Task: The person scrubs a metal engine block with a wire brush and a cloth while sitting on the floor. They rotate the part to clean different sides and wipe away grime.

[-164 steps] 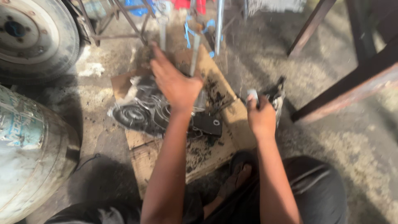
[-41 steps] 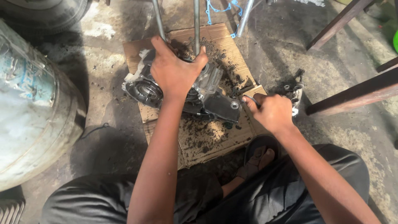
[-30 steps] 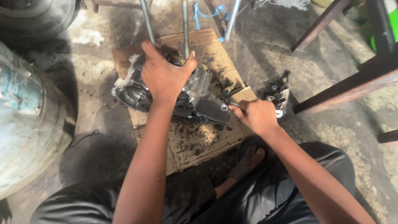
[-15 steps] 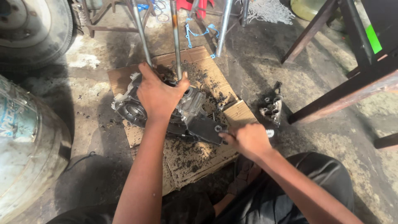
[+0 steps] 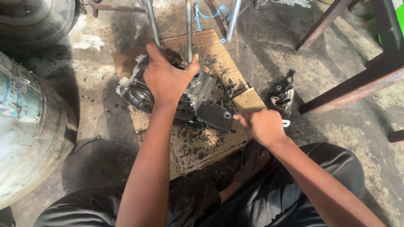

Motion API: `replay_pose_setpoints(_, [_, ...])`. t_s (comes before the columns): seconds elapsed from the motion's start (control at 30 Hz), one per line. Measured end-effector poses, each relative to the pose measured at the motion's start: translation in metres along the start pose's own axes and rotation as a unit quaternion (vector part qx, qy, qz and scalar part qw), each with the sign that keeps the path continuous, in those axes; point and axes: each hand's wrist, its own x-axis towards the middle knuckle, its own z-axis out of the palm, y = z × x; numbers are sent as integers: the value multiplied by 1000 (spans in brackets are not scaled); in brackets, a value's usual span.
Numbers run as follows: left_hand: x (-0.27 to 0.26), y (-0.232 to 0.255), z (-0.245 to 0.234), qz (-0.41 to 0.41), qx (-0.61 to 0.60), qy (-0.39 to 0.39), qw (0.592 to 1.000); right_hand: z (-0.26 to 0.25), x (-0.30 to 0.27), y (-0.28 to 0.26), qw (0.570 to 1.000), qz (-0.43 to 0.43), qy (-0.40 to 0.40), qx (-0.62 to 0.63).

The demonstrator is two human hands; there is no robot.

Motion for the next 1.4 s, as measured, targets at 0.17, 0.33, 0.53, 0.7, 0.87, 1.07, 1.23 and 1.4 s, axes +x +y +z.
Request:
replay_pose_setpoints(0.17, [2, 2, 3, 4, 10, 7, 1000, -4, -9, -20, 992, -66, -105, 4])
replay_pose_setpoints(0.33, [2, -4, -1, -24, 31, 22, 999, 3, 2, 7, 982, 94, -53, 152])
replay_pose_setpoints(0.53, [-1, -7, -2, 4, 42, 65, 997, 13, 19, 29, 967, 169, 70, 176])
replay_pose_setpoints(0.7, [1, -5, -2, -6, 28, 55, 998, 41, 22, 25, 961, 157, -18, 226])
replay_pose_setpoints(0.87, [-2, -5, -3, -8, 5, 52, 999, 49, 22, 13, 921, 131, -41, 365])
replay_pose_setpoints(1.07, [-4, -3, -6, -20, 23, 46, 998, 19, 10, -3, 944, 127, -94, 291])
replay_pose_setpoints(1.23, [-2, -6, -6, 1, 21, 45, 999, 13, 12, 1, 949, 116, -102, 274])
replay_pose_setpoints(1.4, [-2, -8, -3, -3, 21, 41, 999, 53, 11, 33, 909, -31, 54, 411])
